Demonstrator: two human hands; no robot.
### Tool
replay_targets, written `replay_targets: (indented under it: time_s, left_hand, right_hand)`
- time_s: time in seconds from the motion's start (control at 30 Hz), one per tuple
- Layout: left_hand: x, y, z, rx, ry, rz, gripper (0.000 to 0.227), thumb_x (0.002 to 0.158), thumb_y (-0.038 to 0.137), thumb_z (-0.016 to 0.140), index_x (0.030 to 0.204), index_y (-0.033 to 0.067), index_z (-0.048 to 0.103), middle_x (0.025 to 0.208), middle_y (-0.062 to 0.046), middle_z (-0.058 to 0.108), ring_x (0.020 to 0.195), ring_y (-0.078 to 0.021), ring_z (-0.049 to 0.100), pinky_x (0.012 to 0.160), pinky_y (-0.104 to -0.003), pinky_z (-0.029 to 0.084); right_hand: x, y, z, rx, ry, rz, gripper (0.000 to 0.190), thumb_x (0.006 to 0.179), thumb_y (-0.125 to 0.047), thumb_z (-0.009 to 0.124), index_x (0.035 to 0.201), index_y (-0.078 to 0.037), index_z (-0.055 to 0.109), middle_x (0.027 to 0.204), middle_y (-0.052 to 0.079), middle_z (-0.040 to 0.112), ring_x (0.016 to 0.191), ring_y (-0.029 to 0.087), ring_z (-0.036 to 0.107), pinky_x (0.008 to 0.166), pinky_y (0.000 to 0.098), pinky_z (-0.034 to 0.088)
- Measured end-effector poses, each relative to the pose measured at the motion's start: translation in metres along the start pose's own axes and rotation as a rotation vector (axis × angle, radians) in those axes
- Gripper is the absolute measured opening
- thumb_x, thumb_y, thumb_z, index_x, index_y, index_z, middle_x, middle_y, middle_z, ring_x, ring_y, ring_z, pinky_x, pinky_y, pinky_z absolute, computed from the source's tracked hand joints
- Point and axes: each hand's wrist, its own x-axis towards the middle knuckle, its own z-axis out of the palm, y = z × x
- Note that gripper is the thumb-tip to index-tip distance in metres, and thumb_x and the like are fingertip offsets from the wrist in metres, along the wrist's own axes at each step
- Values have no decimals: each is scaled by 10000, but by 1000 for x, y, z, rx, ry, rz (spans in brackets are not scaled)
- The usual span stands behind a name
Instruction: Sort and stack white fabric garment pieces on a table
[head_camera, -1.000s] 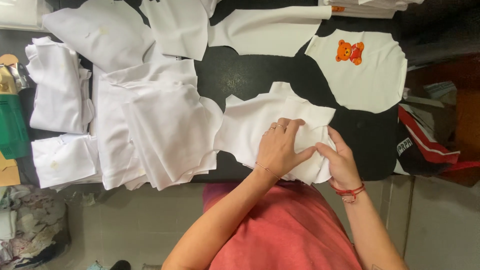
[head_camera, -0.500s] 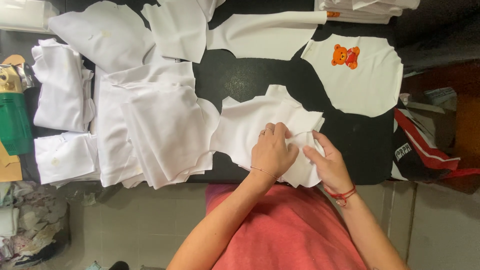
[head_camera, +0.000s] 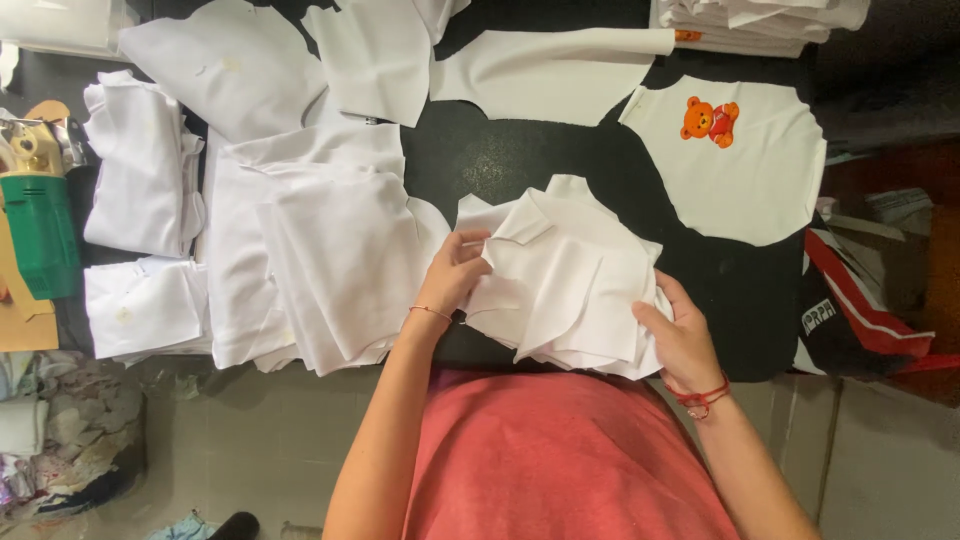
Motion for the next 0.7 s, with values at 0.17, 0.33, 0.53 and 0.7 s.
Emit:
replay_targets:
  time_s: [0.17,0.33,0.53,0.7]
  left_hand:
    - [5,-2,13,377,66,152,639,604,141,573,1222,167,411,1081,-139,548,978,-302,539,837,-415,436]
    - [-4,0,24,754,443,185,670,657,165,644,1253,156,338,1172,-128,389,1051,-366,449,823,-491,459]
    - [21,-27,19,1055,439,82,370,691,420,602,870,138,443,782,-94,624,786,-307,612,776,-477,382]
    - [-37,38,58,801,82,365,319,744,334,506,973,140,400,815,-189,614,753,-406,603,655,-517,444]
  right_hand:
    - [4,2,2,17,16,-11,438,774,12,512,1206,-38,461,1019,137,521,872,209,506,761,357,451]
    - [5,6,2,-11,29,-43,436,782,10,513,1212,-35,456,1025,136,511,881,212,505,758,352,446]
    - [-8,-20,16,-116,30,-199,633,716,69,508,1314,-47,334,1217,189,407,1090,245,380,943,406,323]
    - [-12,-32,24,-109,26,-275,695,718,102,473,1348,-73,237,1363,188,255,1246,285,247,1031,430,196]
